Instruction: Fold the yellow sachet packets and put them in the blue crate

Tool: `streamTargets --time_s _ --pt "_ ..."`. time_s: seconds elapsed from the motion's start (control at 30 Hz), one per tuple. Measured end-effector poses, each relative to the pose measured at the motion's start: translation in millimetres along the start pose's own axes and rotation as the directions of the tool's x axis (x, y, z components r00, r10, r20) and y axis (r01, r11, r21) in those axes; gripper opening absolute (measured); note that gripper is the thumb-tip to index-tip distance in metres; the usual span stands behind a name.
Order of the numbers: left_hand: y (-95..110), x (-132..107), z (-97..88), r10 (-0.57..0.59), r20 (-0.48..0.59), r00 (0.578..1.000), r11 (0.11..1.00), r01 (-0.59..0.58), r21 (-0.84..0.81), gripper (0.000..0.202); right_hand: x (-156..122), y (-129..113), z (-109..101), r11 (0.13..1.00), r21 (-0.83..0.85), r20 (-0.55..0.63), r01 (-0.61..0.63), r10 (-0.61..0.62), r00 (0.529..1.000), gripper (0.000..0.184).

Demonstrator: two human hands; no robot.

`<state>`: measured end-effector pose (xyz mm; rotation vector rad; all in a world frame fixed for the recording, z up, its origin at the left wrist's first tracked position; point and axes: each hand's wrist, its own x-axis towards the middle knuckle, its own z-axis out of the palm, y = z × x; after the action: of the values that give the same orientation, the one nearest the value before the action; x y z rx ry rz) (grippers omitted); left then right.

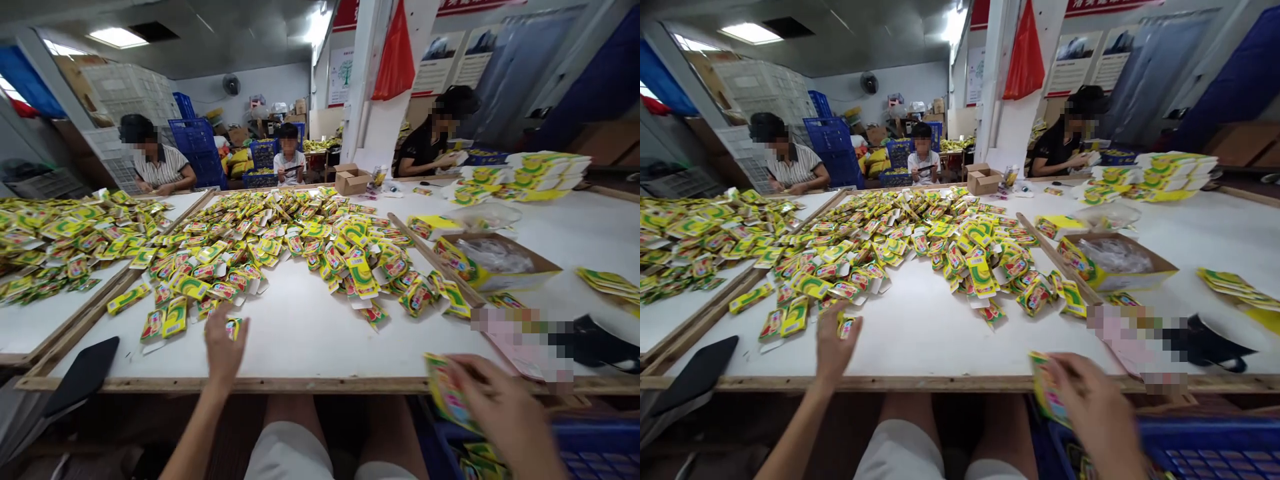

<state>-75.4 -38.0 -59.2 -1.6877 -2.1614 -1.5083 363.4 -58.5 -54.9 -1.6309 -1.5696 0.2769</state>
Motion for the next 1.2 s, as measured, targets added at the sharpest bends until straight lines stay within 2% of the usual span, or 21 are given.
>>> streamTargets --time_s 0.03,0.07,0.1,0.17,0.23,0.3,0.37,0.43,0.47,0.5,0.57,0.63,0.67,0.7,0.73,0.77,0.83,0.9,0.97,1.07,1.2 --pt "-19 10 -13.0 -0.092 -0.065 0.994 0.984 0.1 0.146 0.053 0 22 -21 0.995 -0.104 -0.046 0.0 -0.005 0.999 0.033" --pt "-35 18 -22.2 -0.194 -0.078 0.978 0.947 0.208 0.244 0.059 -2 41 -38 0.984 -0.178 -0.088 -0.024 0.008 0.996 0.037" --pt "-49 22 -26.8 -0.293 -0.008 0.956 0.917 0.283 0.282 0.061 -4 54 -48 0.974 -0.215 -0.124 -0.077 0.051 0.991 0.038" --pt "-62 21 -21.2 -0.421 0.142 0.896 0.892 0.38 0.245 0.06 -11 61 -47 0.967 -0.195 -0.137 -0.164 0.139 0.981 0.038" --pt "-55 12 -0.2 -0.429 0.279 0.859 0.901 0.43 0.062 0.058 -17 44 -25 0.977 -0.088 -0.079 -0.193 0.187 0.979 0.033" --pt "-34 1 25.5 -0.362 0.381 0.851 0.876 0.45 -0.172 0.051 -20 11 9 0.989 0.04 -0.003 -0.14 0.141 0.99 0.03" --pt "-5 -6 44.7 -0.279 0.452 0.847 0.83 0.449 -0.329 0.043 -21 -25 44 0.988 0.148 0.043 -0.038 0.032 0.999 0.027" --pt "25 -7 51.3 -0.2 0.521 0.83 0.792 0.45 -0.413 0.045 -24 -56 73 0.971 0.231 0.105 0.058 -0.084 0.991 0.022" --pt "39 -8 49.9 -0.16 0.568 0.807 0.772 0.461 -0.438 0.05 -26 -69 83 0.961 0.257 0.131 0.106 -0.143 0.981 0.02" --pt "51 -9 46.4 -0.111 0.627 0.771 0.749 0.48 -0.457 0.057 -28 -80 91 0.95 0.271 0.144 0.156 -0.2 0.969 0.02" --pt "70 -15 37.4 0.021 0.754 0.656 0.694 0.534 -0.483 0.073 -31 -95 101 0.93 0.261 0.148 0.257 -0.302 0.942 0.032" --pt "82 -26 33.3 0.158 0.821 0.549 0.64 0.576 -0.508 0.084 -31 -102 105 0.906 0.241 0.135 0.347 -0.386 0.913 0.043" --pt "86 -32 35.0 0.205 0.831 0.517 0.624 0.585 -0.518 0.086 -29 -103 106 0.893 0.246 0.132 0.377 -0.416 0.9 0.043" --pt "88 -38 39.4 0.225 0.833 0.506 0.622 0.583 -0.522 0.082 -27 -101 106 0.884 0.266 0.131 0.384 -0.428 0.894 0.039" --pt "88 -44 46.2 0.218 0.829 0.515 0.639 0.567 -0.52 0.072 -24 -99 107 0.883 0.296 0.133 0.364 -0.416 0.9 0.033" --pt "88 -48 54.6 0.192 0.816 0.545 0.677 0.528 -0.512 0.058 -21 -95 108 0.889 0.329 0.144 0.32 -0.382 0.913 0.027" --pt "86 -55 73.3 0.13 0.749 0.65 0.778 0.402 -0.483 0.034 -17 -85 112 0.903 0.391 0.186 0.179 -0.268 0.945 0.018" --pt "84 -59 89.6 0.135 0.66 0.739 0.833 0.276 -0.479 0.025 -15 -75 117 0.891 0.452 0.216 0.044 -0.157 0.964 0.02" --pt "84 -62 99.9 0.175 0.637 0.751 0.81 0.258 -0.527 0.022 -15 -67 121 0.854 0.519 0.207 -0.023 -0.1 0.973 0.031" --pt "84 -69 104.5 0.195 0.666 0.72 0.726 0.351 -0.591 0.032 -16 -62 125 0.824 0.566 0.176 -0.026 -0.09 0.98 0.035" --pt "80 -73 102.4 0.191 0.657 0.729 0.763 0.311 -0.567 0.038 -10 -59 124 0.83 0.557 0.253 -0.024 -0.142 0.957 0.029"
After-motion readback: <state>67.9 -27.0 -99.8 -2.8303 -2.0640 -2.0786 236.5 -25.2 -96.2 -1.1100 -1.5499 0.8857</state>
